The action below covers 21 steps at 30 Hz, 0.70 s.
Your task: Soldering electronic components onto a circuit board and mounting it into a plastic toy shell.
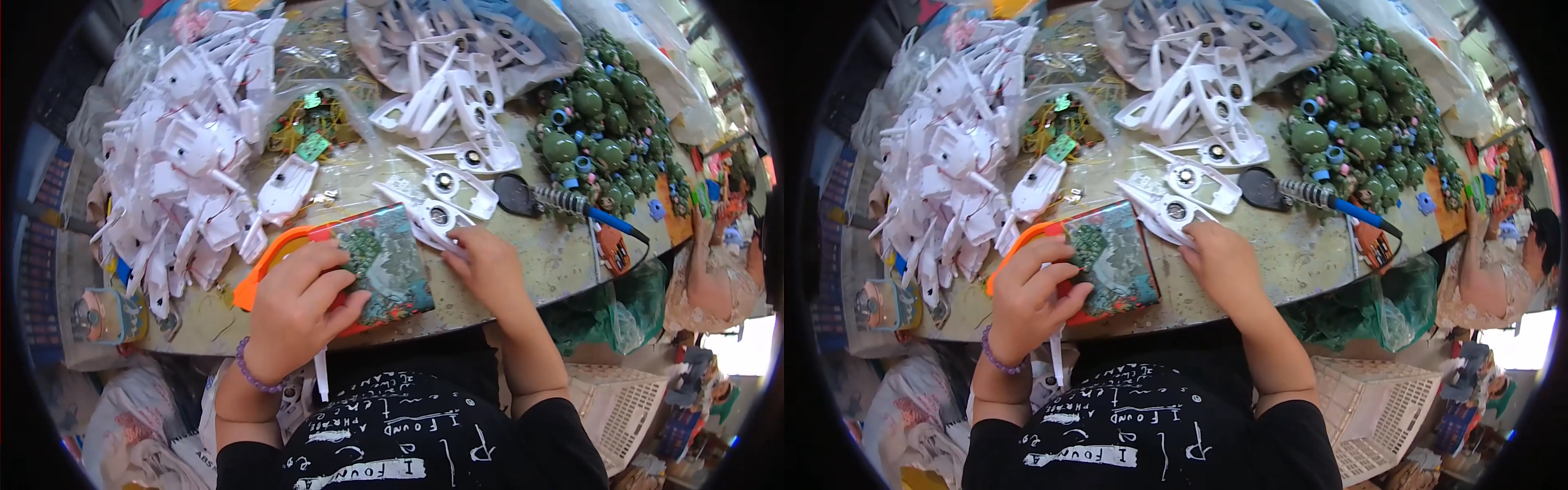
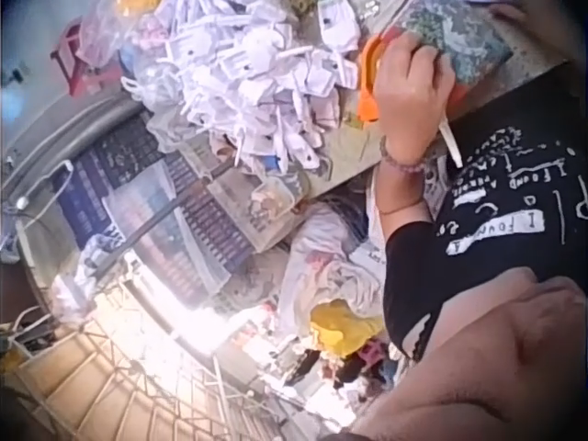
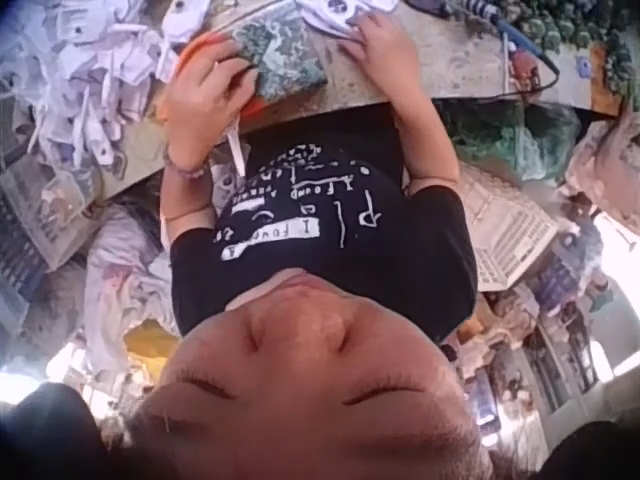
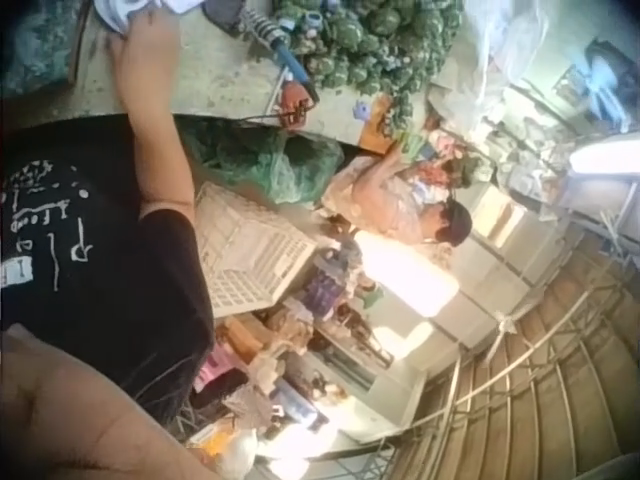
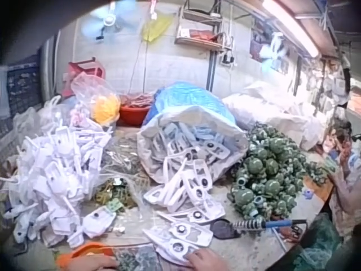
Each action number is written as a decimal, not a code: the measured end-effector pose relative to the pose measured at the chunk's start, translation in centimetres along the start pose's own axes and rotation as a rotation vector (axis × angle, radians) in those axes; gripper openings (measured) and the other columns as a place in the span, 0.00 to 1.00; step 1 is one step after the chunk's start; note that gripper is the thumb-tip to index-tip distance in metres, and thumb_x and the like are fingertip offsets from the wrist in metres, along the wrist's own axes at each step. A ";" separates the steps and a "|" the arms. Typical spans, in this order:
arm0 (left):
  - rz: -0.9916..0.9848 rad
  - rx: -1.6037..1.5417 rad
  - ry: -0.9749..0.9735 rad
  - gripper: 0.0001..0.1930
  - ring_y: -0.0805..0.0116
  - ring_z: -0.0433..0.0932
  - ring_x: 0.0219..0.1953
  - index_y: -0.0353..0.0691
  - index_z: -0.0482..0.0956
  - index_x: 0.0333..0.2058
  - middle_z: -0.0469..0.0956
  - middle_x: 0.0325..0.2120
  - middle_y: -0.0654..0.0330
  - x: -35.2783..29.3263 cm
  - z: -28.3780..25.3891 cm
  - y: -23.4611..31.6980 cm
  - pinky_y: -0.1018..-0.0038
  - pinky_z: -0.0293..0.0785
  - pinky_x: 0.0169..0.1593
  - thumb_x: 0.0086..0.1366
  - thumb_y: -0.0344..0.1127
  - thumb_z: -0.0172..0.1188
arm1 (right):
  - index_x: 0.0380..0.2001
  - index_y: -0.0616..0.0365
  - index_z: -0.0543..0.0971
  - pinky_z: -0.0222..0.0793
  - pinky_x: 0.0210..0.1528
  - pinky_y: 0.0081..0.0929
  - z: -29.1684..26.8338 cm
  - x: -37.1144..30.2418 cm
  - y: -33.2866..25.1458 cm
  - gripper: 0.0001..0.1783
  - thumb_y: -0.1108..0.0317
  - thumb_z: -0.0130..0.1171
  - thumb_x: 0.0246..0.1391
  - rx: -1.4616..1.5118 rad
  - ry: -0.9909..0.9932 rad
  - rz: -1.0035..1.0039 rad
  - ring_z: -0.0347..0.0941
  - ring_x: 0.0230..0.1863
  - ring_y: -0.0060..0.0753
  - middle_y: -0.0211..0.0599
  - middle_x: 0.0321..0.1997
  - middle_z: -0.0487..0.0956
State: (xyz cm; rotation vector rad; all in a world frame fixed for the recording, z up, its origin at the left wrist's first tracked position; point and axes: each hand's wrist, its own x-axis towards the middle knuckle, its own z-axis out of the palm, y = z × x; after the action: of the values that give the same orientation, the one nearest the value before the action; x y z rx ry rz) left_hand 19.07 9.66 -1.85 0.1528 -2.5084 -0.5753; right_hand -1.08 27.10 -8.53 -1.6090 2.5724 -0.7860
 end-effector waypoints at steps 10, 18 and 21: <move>-0.234 0.105 -0.022 0.22 0.52 0.75 0.39 0.35 0.78 0.41 0.77 0.35 0.53 1.9 0.1 1.5 0.63 0.71 0.44 0.48 0.40 0.71 | 0.54 0.65 0.66 0.63 0.31 0.07 -1.6 0.4 -0.1 0.26 0.80 0.61 0.51 1.012 0.180 0.412 0.69 0.32 0.12 0.30 0.36 0.75; -0.398 -0.222 -0.005 0.27 0.64 0.78 0.37 0.35 0.73 0.52 0.79 0.33 0.57 1.6 -1.6 0.4 0.71 0.73 0.46 0.52 0.31 0.66 | 0.42 0.62 0.77 0.66 0.47 0.20 -5.1 1.2 -0.3 0.11 0.82 0.54 0.55 0.561 0.171 0.081 0.72 0.45 0.22 0.33 0.43 0.78; -0.598 -0.684 0.054 0.30 0.71 0.74 0.46 0.36 0.67 0.58 0.76 0.42 0.59 -0.5 -2.4 -1.6 0.74 0.70 0.52 0.54 0.25 0.59 | 0.37 0.59 0.80 0.67 0.50 0.29 -6.6 4.7 -1.7 0.13 0.83 0.56 0.47 0.343 0.149 -0.260 0.72 0.48 0.38 0.38 0.43 0.77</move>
State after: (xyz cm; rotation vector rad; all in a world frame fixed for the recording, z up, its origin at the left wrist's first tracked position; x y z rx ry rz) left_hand 20.74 7.47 -0.97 0.6456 -2.0484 -1.5954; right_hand -3.61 25.28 -0.88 -1.8459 2.1738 -1.3285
